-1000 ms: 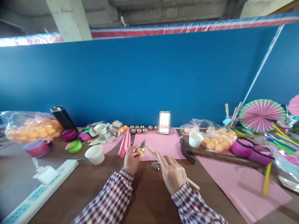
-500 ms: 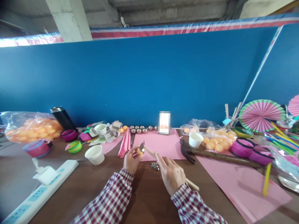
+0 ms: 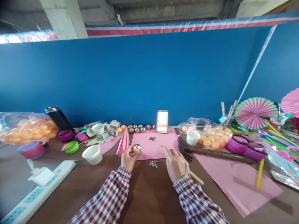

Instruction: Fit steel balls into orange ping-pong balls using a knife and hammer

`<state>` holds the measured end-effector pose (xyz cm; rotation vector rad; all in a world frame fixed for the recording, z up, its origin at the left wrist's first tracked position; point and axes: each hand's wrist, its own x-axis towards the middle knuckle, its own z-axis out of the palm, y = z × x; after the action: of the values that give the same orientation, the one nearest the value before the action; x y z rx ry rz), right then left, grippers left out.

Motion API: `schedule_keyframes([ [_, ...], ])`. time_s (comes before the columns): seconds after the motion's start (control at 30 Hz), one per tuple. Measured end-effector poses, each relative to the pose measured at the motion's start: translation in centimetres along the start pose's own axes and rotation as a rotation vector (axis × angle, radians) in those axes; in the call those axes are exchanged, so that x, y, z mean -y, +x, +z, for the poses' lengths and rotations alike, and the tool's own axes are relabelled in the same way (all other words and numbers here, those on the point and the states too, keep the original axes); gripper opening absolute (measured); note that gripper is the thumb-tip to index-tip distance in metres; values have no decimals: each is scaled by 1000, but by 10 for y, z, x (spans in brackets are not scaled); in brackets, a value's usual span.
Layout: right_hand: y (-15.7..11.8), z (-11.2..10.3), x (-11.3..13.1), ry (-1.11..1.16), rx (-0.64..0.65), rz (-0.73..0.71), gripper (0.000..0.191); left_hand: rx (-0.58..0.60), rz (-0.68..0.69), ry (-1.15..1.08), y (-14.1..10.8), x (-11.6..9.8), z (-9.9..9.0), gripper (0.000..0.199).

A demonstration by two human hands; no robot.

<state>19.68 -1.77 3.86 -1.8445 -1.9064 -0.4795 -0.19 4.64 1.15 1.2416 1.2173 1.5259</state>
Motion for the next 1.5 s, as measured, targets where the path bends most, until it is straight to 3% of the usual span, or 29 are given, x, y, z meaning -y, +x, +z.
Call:
schedule_keyframes([
  [0.2,4,20,-15,-64,136,30,45,24,20,-30,-4,-3,0,44],
  [0.33,5,19,-10,-24,118,45,41,42,17,-24,-6,-2,1,44],
  [0.47,3,14,3,173,69,-78,27,81,15,-18,-6,0,3,45],
  [0.63,-3,15,11,495,228,-223,14,95,39,14,-6,1,2,46],
  [0.97,-2,16,3,549,368,-272,7,97,36,48,-5,4,3,43],
  [1.3,-1,15,5,597,334,-270,7,137,-33,-89,-10,-4,7,49],
  [1.5,8,15,21,857,119,-23,16,115,-255,-415,-11,-9,13,47],
])
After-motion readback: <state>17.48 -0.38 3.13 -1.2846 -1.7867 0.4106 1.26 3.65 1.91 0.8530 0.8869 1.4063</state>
